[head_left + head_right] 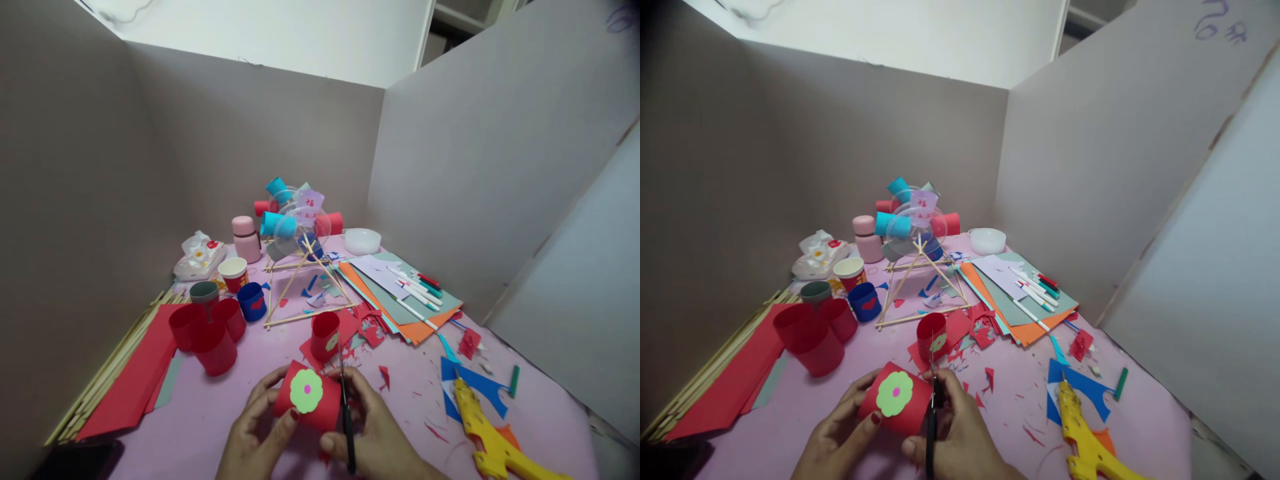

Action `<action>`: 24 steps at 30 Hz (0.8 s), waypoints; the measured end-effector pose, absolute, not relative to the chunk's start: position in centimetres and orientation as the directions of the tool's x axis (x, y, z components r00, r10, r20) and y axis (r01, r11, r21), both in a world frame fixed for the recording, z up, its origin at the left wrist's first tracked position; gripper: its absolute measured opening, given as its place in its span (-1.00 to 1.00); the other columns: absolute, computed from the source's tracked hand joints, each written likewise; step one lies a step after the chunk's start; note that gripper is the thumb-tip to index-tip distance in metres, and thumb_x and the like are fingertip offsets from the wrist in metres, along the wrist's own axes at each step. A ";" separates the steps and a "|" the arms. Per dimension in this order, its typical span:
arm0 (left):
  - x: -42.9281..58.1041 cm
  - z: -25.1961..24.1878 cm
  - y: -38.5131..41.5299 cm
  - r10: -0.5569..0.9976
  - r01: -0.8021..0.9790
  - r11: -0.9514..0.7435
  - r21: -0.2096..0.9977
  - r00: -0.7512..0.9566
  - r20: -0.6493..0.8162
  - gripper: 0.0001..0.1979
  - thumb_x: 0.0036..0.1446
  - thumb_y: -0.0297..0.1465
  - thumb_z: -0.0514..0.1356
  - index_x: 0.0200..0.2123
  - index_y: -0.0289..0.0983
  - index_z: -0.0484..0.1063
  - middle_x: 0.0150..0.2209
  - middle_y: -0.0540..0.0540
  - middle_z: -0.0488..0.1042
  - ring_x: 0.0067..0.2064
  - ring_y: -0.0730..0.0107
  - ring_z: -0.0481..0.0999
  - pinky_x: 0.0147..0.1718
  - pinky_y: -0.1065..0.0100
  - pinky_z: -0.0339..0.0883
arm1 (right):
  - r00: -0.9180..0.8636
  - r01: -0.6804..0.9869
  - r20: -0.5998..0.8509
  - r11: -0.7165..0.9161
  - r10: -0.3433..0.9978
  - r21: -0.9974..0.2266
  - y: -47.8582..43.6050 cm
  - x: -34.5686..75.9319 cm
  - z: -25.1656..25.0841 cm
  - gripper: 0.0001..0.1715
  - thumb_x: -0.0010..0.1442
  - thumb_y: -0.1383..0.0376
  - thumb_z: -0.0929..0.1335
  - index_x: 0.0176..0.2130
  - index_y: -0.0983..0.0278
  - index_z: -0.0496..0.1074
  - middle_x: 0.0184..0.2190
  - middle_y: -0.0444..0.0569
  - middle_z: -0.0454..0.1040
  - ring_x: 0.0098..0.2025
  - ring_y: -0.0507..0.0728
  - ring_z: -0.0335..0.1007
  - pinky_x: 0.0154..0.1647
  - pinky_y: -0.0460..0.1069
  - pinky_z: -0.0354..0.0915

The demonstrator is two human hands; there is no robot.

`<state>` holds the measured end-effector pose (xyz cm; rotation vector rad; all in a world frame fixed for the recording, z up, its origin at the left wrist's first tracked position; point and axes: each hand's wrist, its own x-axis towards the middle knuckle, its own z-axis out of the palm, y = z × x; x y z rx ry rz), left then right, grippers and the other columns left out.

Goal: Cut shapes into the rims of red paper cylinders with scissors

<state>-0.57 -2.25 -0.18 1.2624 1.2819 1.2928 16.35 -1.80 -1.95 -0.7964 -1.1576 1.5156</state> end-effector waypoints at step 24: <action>-1.6 -0.6 -2.0 0.994 -0.158 -0.040 0.987 -0.107 0.023 -0.68 -0.06 0.00 0.23 -0.41 -0.11 0.50 0.07 -0.05 0.42 -0.01 0.02 0.45 -0.20 0.30 0.43 | -0.350 -0.473 -0.001 -0.178 0.937 -0.863 -1.3 17.5 -1.5 -0.32 -0.12 -0.06 0.50 -0.16 0.32 0.36 -0.49 -0.12 0.42 -0.60 -0.04 0.27 -0.58 -0.16 0.23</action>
